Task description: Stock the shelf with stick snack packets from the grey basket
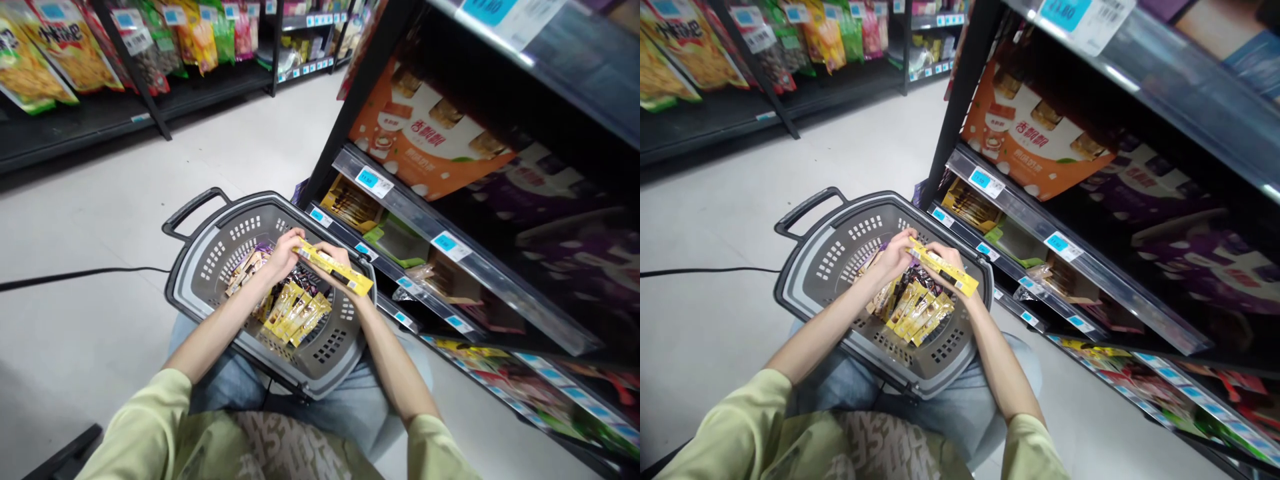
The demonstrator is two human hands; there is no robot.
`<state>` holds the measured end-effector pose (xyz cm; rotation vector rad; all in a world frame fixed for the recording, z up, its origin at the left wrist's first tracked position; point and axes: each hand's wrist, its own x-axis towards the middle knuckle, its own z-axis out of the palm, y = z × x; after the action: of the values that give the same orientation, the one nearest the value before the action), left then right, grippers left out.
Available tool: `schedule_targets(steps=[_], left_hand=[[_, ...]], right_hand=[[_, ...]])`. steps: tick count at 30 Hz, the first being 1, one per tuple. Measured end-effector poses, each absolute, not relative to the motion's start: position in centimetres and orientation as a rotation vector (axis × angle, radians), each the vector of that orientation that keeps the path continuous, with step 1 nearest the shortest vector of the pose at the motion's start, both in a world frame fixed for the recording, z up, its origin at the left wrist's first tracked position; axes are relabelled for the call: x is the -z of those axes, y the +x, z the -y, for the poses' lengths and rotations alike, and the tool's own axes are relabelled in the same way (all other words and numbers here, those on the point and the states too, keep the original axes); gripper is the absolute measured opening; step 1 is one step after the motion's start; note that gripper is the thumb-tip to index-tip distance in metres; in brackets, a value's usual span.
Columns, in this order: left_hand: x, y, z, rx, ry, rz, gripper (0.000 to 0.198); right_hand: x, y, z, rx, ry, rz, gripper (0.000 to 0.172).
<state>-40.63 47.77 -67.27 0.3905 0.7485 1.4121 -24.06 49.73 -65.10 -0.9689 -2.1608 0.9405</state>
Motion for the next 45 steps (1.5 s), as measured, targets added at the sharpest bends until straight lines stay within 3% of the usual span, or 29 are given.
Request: schedule_targets(steps=[3, 5, 9, 15, 20, 32, 36, 40, 42, 45], left_hand=[[67.7, -40.7, -48.1, -1.421, 0.331, -0.769, 0.02], [68.0, -40.6, -48.4, -1.419, 0.292, -0.78, 0.019], [68.3, -40.5, -48.6, -1.389, 0.268, -0.776, 0.023], [67.8, -40.4, -48.1, -1.332, 0.395, -0.738, 0.036], [68.1, -40.4, -48.1, -1.334, 0.491, -0.812, 0.043], [67.8, -40.4, -48.0, -1.372, 0.54, -0.949, 0.047], [68.1, -40.2, -48.2, -1.436, 0.51, -1.014, 0.046], [68.3, -40.4, -48.6, -1.519, 0.476, -1.064, 0.046], [68.4, -40.7, -48.9, -1.554, 0.456, -1.071, 0.047], [68.6, -40.8, -49.0, -1.569, 0.438, -1.062, 0.047]], right_hand=[[64.8, -23.8, -50.4, -0.936, -0.942, 2.071, 0.048], [64.6, -23.8, -50.5, -0.905, -0.868, 2.074, 0.043], [64.9, -24.7, -50.3, -0.919, -0.771, 1.997, 0.018], [66.1, -26.0, -50.5, -1.133, -1.108, 1.38, 0.027], [66.6, -25.9, -50.9, -1.251, -1.145, 1.197, 0.031], [67.1, -26.0, -51.0, -1.298, -1.174, 1.248, 0.047], [67.0, -25.3, -51.7, -1.55, -1.24, 1.37, 0.055], [66.1, -24.7, -51.2, -1.796, -1.125, 1.704, 0.05], [65.5, -24.8, -50.6, -1.614, -1.082, 1.788, 0.042], [65.2, -24.9, -49.9, -1.026, -1.048, 1.877, 0.024]])
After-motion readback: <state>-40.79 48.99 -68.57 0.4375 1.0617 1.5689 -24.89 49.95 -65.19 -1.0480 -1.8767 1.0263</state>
